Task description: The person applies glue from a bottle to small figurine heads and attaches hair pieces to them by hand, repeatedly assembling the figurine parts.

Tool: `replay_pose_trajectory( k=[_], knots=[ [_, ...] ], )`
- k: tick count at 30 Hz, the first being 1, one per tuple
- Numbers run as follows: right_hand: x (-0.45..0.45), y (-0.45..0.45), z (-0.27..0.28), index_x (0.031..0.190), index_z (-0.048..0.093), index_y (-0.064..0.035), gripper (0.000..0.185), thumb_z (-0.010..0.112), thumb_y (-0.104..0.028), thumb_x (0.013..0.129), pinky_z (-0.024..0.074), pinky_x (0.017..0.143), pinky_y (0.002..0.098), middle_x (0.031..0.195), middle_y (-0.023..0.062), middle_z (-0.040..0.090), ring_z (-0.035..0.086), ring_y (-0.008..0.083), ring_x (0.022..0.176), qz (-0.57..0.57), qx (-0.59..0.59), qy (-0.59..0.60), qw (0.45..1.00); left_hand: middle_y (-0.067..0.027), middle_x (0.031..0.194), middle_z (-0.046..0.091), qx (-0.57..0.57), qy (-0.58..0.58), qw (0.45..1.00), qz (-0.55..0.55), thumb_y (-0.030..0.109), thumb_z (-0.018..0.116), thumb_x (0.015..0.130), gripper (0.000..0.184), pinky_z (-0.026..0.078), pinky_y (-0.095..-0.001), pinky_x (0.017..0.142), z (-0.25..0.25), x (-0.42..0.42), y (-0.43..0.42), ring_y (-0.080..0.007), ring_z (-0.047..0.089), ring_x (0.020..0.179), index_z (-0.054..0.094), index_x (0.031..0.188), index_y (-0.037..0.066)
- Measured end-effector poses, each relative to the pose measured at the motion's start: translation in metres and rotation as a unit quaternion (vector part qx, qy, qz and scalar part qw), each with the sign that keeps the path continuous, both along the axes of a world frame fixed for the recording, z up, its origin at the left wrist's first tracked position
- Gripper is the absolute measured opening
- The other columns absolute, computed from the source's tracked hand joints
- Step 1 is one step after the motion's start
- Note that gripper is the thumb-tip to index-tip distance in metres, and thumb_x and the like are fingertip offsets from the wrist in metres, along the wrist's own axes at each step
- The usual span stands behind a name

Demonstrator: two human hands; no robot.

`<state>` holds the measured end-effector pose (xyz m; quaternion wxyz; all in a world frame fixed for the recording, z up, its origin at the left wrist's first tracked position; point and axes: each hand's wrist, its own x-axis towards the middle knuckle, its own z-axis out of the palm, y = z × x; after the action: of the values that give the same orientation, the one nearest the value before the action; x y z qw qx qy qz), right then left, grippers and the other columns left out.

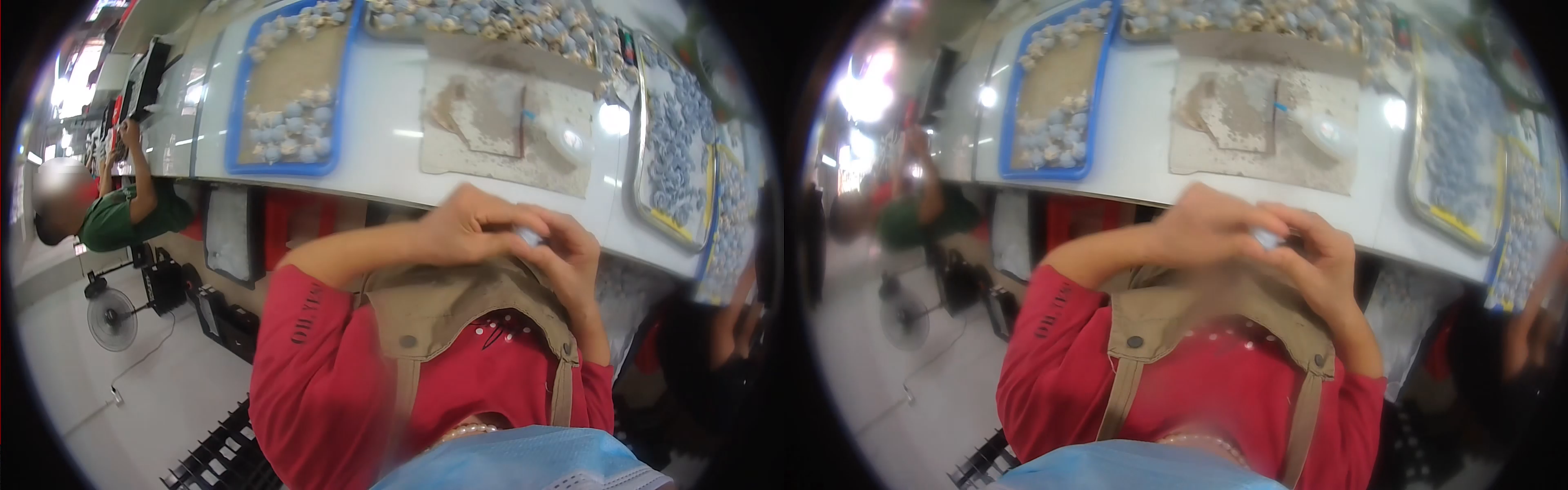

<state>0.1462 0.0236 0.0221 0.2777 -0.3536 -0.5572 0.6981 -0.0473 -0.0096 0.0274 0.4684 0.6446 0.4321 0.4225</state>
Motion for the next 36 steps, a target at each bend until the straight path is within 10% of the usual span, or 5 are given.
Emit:
replay_pose_trajectory(
  k=[4,10,20,27,36],
  knots=[
    [-0.013,0.016,0.004,0.114,0.050,0.0052,0.037,0.057,0.003,0.077,0.0391,0.089,0.0288,0.103,0.0133,0.058,0.054,0.0196,0.100,-0.079,0.135,0.021,0.987,-0.0120,0.086,0.065,0.179,0.315,0.887,0.287,0.009,0.064,0.076,0.025,0.048,-0.0273,0.062,0.011,-0.128,0.032,-0.0175,0.062,0.068,0.063,0.101,0.007],
    [-0.012,0.020,-0.003,0.103,0.056,0.0051,0.022,0.054,0.002,0.081,0.0411,0.084,0.0261,0.093,0.0111,0.061,0.056,0.0167,0.093,-0.127,0.170,-0.091,0.973,-0.0146,0.076,0.063,-0.105,0.563,0.740,0.352,0.040,0.059,0.078,0.036,0.046,-0.0345,0.064,-0.006,-0.262,0.039,-0.0257,0.061,0.068,0.064,0.092,0.007],
    [-0.016,0.087,-0.007,0.101,0.061,-0.0039,0.024,0.060,-0.014,0.079,0.0420,0.075,0.0277,0.095,0.0098,0.061,0.054,0.0177,0.083,-0.171,0.413,-0.347,0.825,-0.0155,0.086,0.062,0.051,0.514,0.793,0.322,0.033,0.058,0.080,0.034,0.045,-0.0400,0.071,-0.057,-0.325,0.114,-0.0354,0.058,0.081,0.055,0.102,0.007],
    [-0.008,0.071,-0.035,0.099,0.059,-0.0024,0.030,0.066,-0.015,0.072,0.0416,0.067,0.0287,0.084,0.0088,0.056,0.051,0.0183,0.073,-0.160,0.293,-0.346,0.877,-0.0032,0.087,0.061,-0.112,-0.067,0.953,0.273,0.010,0.056,0.082,0.027,0.045,-0.0222,0.069,-0.001,-0.143,0.025,-0.0092,0.055,0.072,0.056,0.108,0.004],
    [0.018,0.024,-0.020,0.102,0.050,0.0017,0.023,0.058,-0.009,0.083,0.0434,0.069,0.0223,0.086,0.0027,0.055,0.052,0.0096,0.081,-0.238,0.116,-0.058,0.963,-0.0079,0.111,0.053,-0.295,-0.376,0.868,0.135,0.005,0.056,0.085,0.032,0.047,-0.0233,0.073,-0.038,0.009,-0.014,-0.0147,0.058,0.084,0.047,0.115,0.000]
  ],
)
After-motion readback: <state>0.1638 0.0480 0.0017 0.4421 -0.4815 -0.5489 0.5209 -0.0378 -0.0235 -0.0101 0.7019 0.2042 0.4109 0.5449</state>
